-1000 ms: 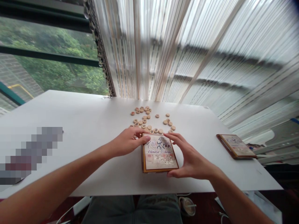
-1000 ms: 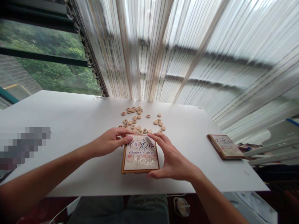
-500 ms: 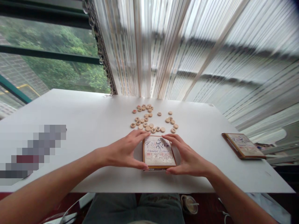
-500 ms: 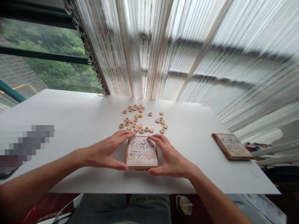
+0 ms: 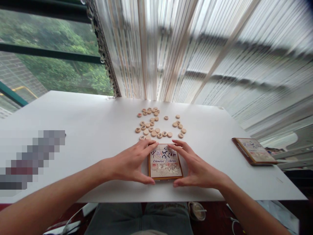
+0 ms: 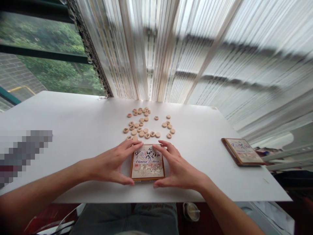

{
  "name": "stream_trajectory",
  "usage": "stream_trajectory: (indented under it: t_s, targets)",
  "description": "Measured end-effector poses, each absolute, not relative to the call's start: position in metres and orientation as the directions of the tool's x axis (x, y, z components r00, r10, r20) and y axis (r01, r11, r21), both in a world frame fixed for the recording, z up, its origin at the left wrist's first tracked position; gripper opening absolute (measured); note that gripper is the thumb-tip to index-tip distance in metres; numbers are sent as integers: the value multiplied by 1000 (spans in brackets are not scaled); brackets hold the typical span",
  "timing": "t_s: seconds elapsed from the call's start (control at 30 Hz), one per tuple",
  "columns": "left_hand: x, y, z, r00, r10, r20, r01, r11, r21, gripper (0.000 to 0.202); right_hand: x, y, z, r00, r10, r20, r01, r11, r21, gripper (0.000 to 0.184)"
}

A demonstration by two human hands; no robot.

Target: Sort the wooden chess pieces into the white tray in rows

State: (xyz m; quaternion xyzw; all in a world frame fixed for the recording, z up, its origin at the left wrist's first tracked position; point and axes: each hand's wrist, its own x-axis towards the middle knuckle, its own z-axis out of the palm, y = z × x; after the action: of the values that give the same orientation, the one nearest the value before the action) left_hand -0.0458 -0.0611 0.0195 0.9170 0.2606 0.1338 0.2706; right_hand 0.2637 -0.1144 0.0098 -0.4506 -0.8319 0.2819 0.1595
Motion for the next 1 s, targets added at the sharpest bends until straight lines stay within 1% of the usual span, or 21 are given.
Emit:
stream_trajectory:
  t_s: [0.13, 0.23, 0.37, 0.5, 0.57, 0.7, 0.77, 0.9, 1.0]
  targets:
    - [-46, -61, 17, 828, 545, 128, 395, -731, 556, 115, 265, -114, 7, -565, 824, 48, 641, 474, -604, 110]
    - [-43, -62, 16, 832, 539, 129, 403, -749, 526, 115, 264, -113, 5, -571, 821, 24, 657, 474, -587, 108]
    - [-37, -63, 16, 839, 540, 64, 448, -754, 481, 116, 263, -112, 4, -564, 825, -7, 685, 463, -562, 108]
    - [-33, -65, 15, 831, 557, 20, 482, -737, 474, 115, 262, -109, 7, -565, 825, -16, 700, 469, -539, 106]
    - [-30, -65, 16, 822, 570, 9, 499, -727, 471, 116, 259, -106, 10, -572, 820, -15, 701, 479, -529, 109]
    - [-23, -65, 17, 815, 579, 1, 521, -733, 438, 117, 249, -99, 15, -615, 788, -7, 683, 529, -504, 130]
    - [-20, -65, 18, 809, 587, 0, 530, -730, 432, 116, 243, -95, 17, -637, 771, 1, 669, 553, -496, 134]
    - [-17, -66, 17, 797, 604, 6, 534, -709, 460, 114, 235, -91, 20, -650, 760, 25, 660, 580, -477, 130]
    - [-18, -66, 18, 794, 607, -7, 533, -692, 488, 118, 233, -93, 18, -649, 759, 53, 652, 590, -477, 126]
